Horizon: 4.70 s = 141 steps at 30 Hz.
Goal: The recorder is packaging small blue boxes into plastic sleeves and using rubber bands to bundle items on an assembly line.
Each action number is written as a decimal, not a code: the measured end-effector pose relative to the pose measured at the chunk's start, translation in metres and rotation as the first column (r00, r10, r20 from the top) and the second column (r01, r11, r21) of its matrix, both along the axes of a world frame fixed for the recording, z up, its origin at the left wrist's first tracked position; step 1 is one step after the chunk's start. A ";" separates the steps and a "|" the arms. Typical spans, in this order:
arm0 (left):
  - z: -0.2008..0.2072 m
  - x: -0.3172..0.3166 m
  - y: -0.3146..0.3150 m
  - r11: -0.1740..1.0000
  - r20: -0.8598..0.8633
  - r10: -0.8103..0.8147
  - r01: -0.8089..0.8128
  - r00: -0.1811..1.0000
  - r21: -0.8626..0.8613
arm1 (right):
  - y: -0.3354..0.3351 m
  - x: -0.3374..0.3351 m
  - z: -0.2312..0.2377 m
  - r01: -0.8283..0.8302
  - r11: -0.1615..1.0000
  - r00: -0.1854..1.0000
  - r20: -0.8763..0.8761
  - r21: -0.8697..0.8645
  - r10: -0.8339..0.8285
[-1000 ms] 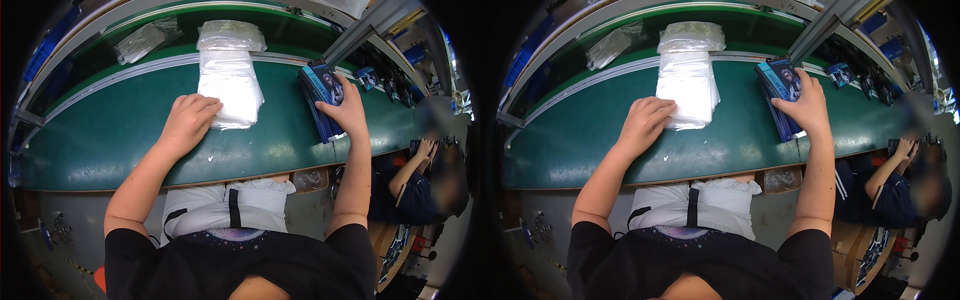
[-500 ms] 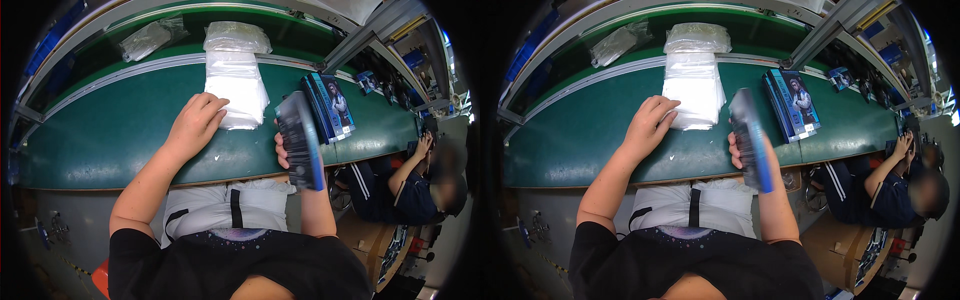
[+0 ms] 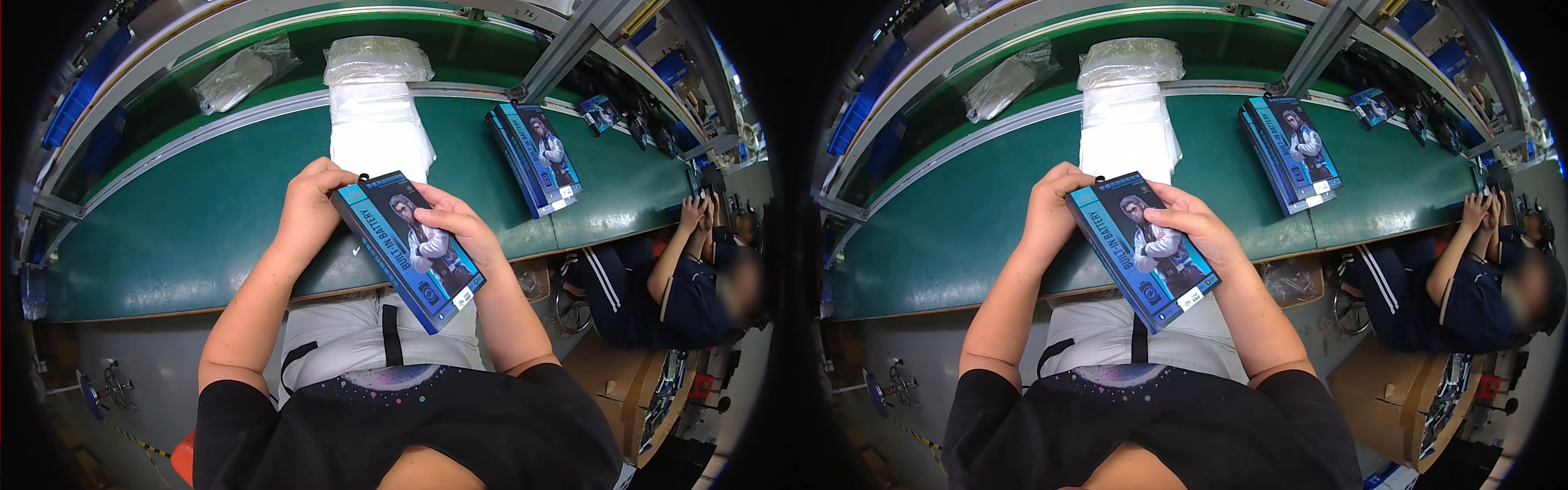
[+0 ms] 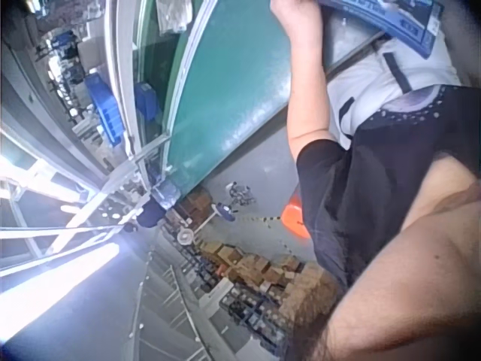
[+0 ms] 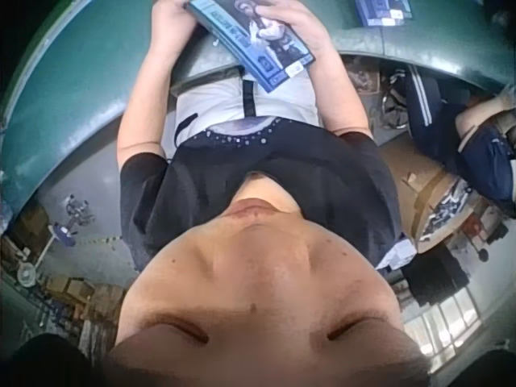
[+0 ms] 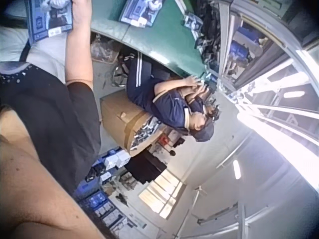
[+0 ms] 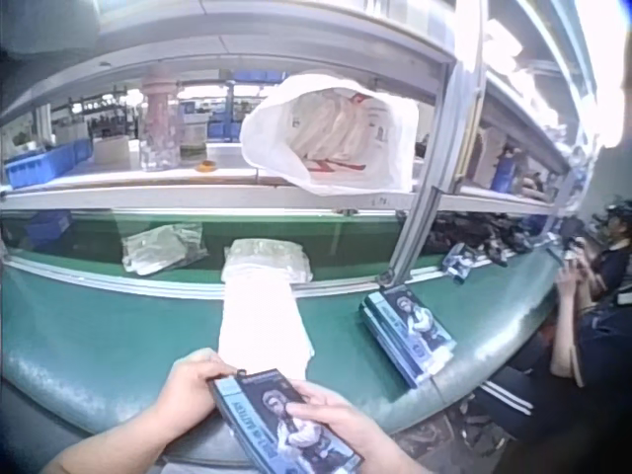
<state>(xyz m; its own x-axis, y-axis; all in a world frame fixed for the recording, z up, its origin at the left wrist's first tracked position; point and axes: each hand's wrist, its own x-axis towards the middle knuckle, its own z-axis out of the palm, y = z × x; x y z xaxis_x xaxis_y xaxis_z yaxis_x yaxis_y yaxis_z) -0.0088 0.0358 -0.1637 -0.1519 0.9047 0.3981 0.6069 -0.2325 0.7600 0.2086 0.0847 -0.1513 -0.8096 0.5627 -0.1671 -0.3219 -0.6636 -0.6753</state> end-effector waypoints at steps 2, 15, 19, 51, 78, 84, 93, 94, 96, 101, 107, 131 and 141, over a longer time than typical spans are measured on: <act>0.002 0.003 -0.002 0.992 0.236 0.034 -0.004 0.971 -0.126 | 0.000 0.004 -0.001 0.046 0.996 0.999 0.020 0.074 -0.048; 0.015 0.011 -0.007 0.989 0.023 0.015 -0.012 1.000 -0.148 | -0.016 0.002 -0.024 0.305 0.879 0.913 0.149 0.367 -0.379; 0.018 0.020 -0.015 0.993 -0.351 0.071 -0.032 0.934 0.117 | -0.028 -0.006 -0.018 0.393 0.763 0.840 0.136 0.514 -0.525; 0.021 0.019 -0.022 0.934 0.980 0.177 0.331 -0.095 -0.137 | -0.041 0.022 0.027 -0.067 0.768 0.907 0.361 0.637 -0.219; 0.047 0.005 -0.090 0.989 0.641 0.145 -0.123 0.754 -0.080 | -0.031 0.005 0.055 0.146 -0.016 0.882 -0.137 0.989 -0.450; 0.006 -0.034 -0.099 0.888 -0.642 0.286 -0.448 0.711 -0.100 | 0.064 0.059 0.063 -0.186 -0.371 0.330 -0.298 0.910 -0.896; 0.015 0.005 -0.024 0.997 -0.584 0.045 -0.003 0.810 0.073 | 0.096 0.076 0.026 -0.432 0.090 0.048 0.122 0.897 -0.991; 0.014 0.006 -0.014 0.993 -0.661 0.005 0.074 0.751 0.091 | 0.085 0.071 0.028 -0.396 -0.039 0.059 -0.017 0.917 -0.998; 0.009 0.001 -0.005 0.995 -0.658 -0.071 0.097 0.750 0.003 | 0.061 0.059 0.044 -0.174 -0.078 0.172 -0.048 0.982 -0.984; 0.013 0.001 0.005 0.994 -0.614 -0.098 0.109 0.783 -0.020 | 0.027 0.056 0.038 0.537 0.686 0.806 -0.057 0.491 -0.589; 0.014 0.013 0.004 0.987 -0.351 -0.025 0.079 0.936 0.140 | 0.023 0.056 -0.027 0.134 0.990 0.961 -0.238 -0.044 -0.141; 0.027 -0.007 0.007 0.916 0.105 -0.009 0.051 0.994 -0.397 | 0.004 -0.002 -0.010 0.286 0.862 0.902 0.187 0.419 -0.390; 0.030 0.005 -0.005 0.940 0.239 -0.128 0.195 0.962 -0.281 | -0.010 -0.009 -0.011 0.502 0.811 0.814 0.154 0.301 -0.561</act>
